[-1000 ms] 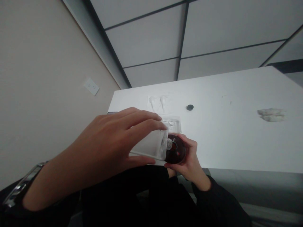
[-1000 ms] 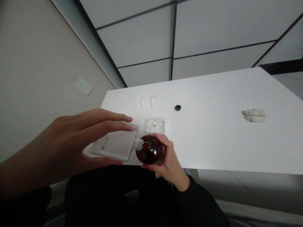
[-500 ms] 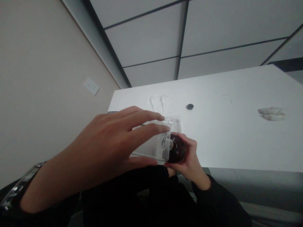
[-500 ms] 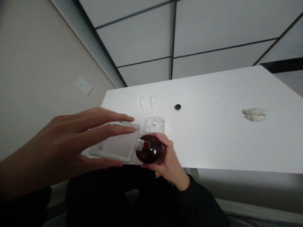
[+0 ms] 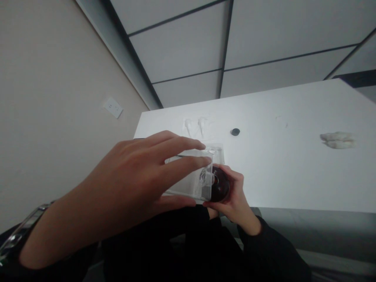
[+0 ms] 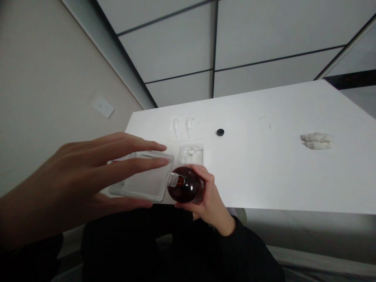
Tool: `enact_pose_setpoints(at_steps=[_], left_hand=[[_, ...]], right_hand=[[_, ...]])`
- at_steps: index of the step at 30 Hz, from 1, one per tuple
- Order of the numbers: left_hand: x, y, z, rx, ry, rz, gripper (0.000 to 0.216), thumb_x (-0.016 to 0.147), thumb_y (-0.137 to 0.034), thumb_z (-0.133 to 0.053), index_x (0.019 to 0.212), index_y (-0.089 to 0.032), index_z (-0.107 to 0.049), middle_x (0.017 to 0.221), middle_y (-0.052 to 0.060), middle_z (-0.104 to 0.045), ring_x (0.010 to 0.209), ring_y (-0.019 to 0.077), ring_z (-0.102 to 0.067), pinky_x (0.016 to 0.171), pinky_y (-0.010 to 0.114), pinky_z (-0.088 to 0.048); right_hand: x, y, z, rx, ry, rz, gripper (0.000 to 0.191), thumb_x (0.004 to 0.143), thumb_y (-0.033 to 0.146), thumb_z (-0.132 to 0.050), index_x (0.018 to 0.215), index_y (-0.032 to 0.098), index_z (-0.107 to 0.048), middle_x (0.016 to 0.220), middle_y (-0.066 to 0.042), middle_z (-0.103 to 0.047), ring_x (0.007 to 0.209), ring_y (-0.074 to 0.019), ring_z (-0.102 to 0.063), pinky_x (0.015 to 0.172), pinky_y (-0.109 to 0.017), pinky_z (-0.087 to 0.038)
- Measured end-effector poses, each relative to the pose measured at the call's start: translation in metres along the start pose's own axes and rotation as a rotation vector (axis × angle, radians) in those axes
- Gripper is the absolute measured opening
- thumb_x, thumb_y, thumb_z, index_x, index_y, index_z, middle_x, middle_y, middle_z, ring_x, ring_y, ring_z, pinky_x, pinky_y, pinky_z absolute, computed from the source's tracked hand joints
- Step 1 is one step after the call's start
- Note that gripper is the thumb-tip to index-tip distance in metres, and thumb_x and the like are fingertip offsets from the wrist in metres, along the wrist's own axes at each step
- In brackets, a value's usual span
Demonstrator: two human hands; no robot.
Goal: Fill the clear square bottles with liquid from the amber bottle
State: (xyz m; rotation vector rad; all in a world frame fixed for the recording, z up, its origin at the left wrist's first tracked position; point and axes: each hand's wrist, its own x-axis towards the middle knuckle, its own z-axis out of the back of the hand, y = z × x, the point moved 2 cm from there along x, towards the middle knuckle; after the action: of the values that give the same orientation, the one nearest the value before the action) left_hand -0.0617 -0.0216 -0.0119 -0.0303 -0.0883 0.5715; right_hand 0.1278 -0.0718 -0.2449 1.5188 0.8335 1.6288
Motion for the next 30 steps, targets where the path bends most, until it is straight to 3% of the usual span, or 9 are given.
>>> enact_pose_setpoints(at_steps=[9, 30], left_hand=[[0.0029, -0.0044, 0.0028, -0.006, -0.018, -0.009, 0.038, 0.102, -0.041, -0.068, 0.140, -0.037, -0.065, 0.140, 0.003, -0.073, 0.124, 0.0270, -0.073, 0.102, 0.041, -0.064], [0.0096, -0.0102, 0.0054, -0.034, 0.014, -0.011, 0.034, 0.103, -0.046, -0.067, 0.136, -0.038, -0.069, 0.141, 0.001, -0.073, 0.125, 0.0285, -0.072, 0.104, 0.043, -0.063]], right_hand=[[-0.0008, -0.0013, -0.0005, -0.012, 0.019, -0.039, 0.104, 0.072, 0.038, -0.099, 0.153, 0.038, -0.036, 0.145, -0.011, -0.062, 0.137, -0.0366, -0.064, 0.111, -0.063, -0.056], [-0.0001, 0.0011, -0.0001, 0.057, -0.001, -0.004, 0.098, 0.079, 0.044, -0.094, 0.158, 0.042, -0.036, 0.148, -0.009, -0.060, 0.140, -0.0340, -0.063, 0.115, -0.059, -0.055]])
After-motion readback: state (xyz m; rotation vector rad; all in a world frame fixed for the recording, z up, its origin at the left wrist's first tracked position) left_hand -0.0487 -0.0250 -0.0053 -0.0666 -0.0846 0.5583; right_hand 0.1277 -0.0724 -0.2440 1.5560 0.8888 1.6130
